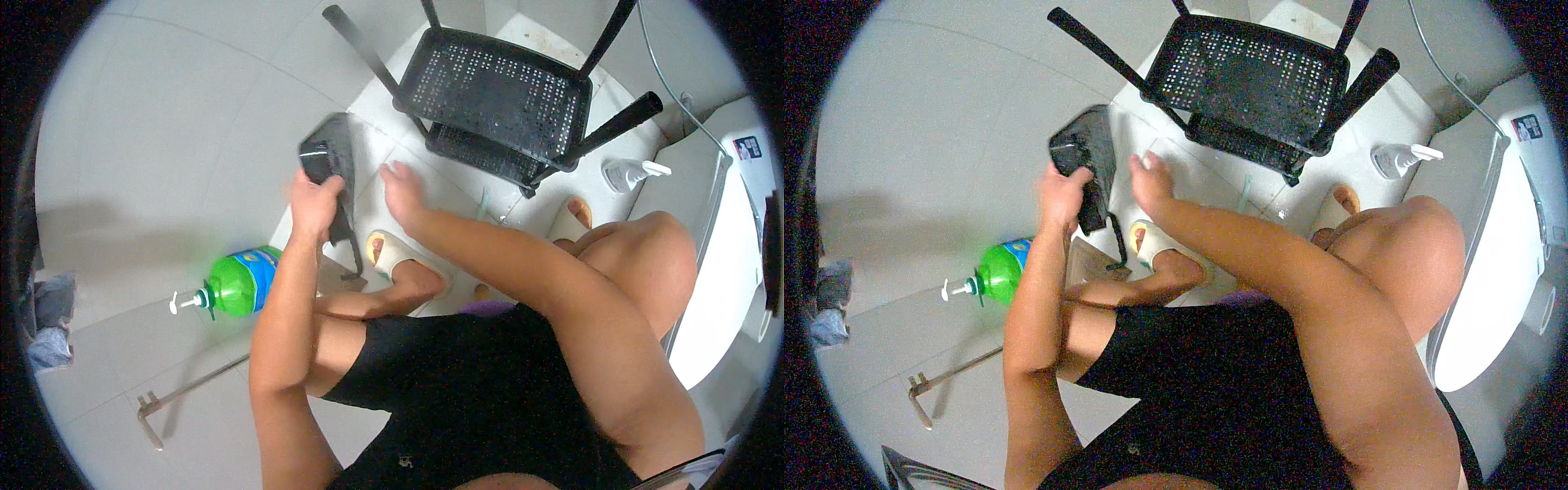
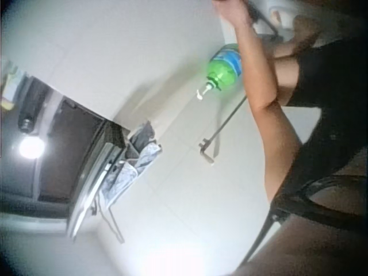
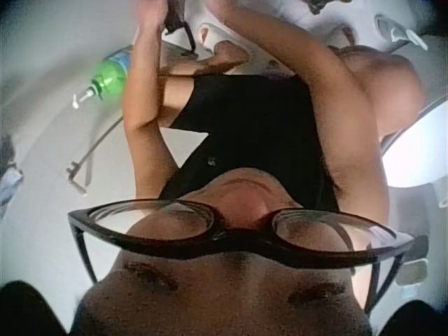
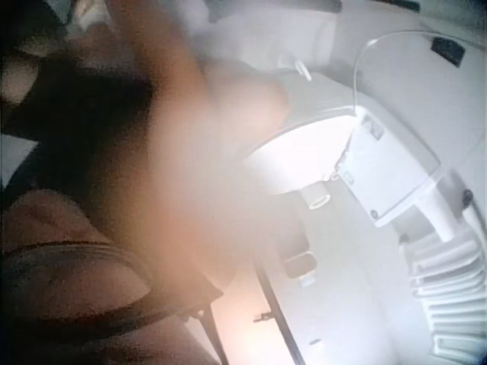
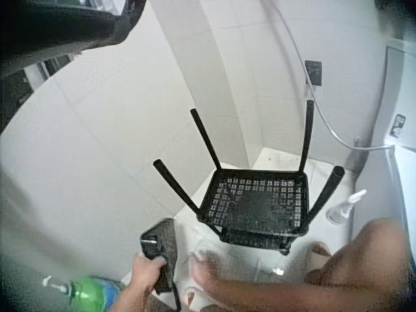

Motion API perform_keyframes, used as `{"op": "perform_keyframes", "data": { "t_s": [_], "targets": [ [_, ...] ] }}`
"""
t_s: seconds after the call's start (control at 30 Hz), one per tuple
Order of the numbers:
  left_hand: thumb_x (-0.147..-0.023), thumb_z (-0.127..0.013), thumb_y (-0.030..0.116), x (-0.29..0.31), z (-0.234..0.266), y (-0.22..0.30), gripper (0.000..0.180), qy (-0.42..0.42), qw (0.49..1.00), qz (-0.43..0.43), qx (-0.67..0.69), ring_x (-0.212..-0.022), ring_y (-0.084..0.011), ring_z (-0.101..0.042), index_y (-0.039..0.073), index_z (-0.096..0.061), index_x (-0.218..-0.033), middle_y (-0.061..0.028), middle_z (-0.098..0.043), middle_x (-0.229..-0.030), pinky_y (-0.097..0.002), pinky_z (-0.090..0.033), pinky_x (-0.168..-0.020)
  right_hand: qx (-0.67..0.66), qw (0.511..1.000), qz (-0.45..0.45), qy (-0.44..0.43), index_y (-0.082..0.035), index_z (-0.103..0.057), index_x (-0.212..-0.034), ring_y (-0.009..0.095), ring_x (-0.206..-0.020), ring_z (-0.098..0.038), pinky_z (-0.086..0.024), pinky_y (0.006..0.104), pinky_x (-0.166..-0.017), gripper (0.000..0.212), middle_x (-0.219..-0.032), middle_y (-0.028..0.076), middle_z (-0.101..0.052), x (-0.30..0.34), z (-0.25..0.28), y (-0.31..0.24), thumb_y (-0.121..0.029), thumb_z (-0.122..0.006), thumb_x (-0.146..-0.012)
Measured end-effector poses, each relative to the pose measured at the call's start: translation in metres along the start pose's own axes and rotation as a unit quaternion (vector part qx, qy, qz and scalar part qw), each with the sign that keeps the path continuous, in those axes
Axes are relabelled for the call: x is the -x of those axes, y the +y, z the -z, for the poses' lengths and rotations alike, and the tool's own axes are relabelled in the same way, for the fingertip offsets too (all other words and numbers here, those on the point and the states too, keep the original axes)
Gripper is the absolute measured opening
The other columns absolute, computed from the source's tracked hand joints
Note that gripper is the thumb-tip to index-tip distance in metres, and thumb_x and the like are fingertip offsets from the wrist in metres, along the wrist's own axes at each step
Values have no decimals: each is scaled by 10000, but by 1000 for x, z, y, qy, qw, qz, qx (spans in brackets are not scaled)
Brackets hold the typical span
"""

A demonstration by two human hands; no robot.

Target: The person assembles a black plastic rack by attaching legs and shelves, then uses a handheld shower head and a brush to clean the assembled rack and its components in a bathroom.

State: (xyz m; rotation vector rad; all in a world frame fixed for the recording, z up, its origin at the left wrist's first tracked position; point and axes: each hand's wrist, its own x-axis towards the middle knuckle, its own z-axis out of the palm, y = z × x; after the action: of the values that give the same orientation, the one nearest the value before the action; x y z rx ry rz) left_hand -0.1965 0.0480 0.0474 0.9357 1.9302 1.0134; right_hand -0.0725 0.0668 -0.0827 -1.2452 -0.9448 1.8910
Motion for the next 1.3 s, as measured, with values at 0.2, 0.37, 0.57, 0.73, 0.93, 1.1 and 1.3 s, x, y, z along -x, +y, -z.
{"op": "perform_keyframes", "data": {
  "t_s": [0.2,0.37,0.57,0.73,0.93,1.1,1.3],
  "targets": [
    [-843,-661,-37,-9,6,11,320,-51,983,66,163,-855,-210,-699,46,-594,-1145,-107,-704,-993,-374,-592,-760,35,988,-5,-150,34,-450,-1488,299,-1245,-585,-472,393,-1031,757,-1372,228,-611,-8,-1,-8,-541,-549,-1006],
    [-941,-667,29,-4,18,31,193,8,984,-7,177,-833,-171,-646,59,-590,-1115,-45,-668,-960,-341,-548,-745,115,934,327,-84,36,-390,-1501,447,-1176,-586,-481,486,-1027,823,-1317,298,-542,60,-26,-59,-409,-734,-900],
    [-1008,-619,138,23,24,104,148,-76,980,-28,182,-879,-173,-652,64,-594,-1133,-51,-669,-977,-345,-546,-812,216,907,358,-37,26,-279,-1560,336,-1168,-579,-493,421,-1021,1076,-1293,260,-510,83,-28,-118,-369,-881,-760],
    [-998,-614,134,28,26,146,174,-176,954,-128,207,-863,-185,-684,15,-595,-1124,-90,-688,-991,-339,-577,-797,167,919,358,17,31,-347,-1455,421,-1117,-590,-524,465,-983,956,-1254,298,-518,85,-23,-170,-319,-833,-710],
    [-1067,-401,446,39,20,215,666,-383,800,-191,419,-1287,-292,-600,-94,-490,-1447,-224,-605,-1410,-422,-429,-1145,92,882,461,49,109,-345,-1378,352,-1163,-597,-476,423,-1054,983,-1240,274,-557,98,-7,-267,-348,-892,-701],
    [-1059,-468,242,52,4,234,443,-137,795,-574,141,-1292,-343,-596,-79,-549,-1354,-245,-581,-1425,-450,-529,-1030,39,901,427,68,15,-541,-1260,183,-1005,-666,-563,361,-883,425,-1147,104,-665,136,51,-349,-242,-675,-949],
    [-928,-488,76,-21,-7,209,283,287,675,-638,233,-1191,-261,-546,-27,-519,-1189,-200,-572,-1328,-412,-415,-1064,-160,933,319,48,-38,-673,-1031,197,-815,-726,-608,375,-776,272,-944,83,-740,164,144,-386,-290,-585,-976]
  ]
}}
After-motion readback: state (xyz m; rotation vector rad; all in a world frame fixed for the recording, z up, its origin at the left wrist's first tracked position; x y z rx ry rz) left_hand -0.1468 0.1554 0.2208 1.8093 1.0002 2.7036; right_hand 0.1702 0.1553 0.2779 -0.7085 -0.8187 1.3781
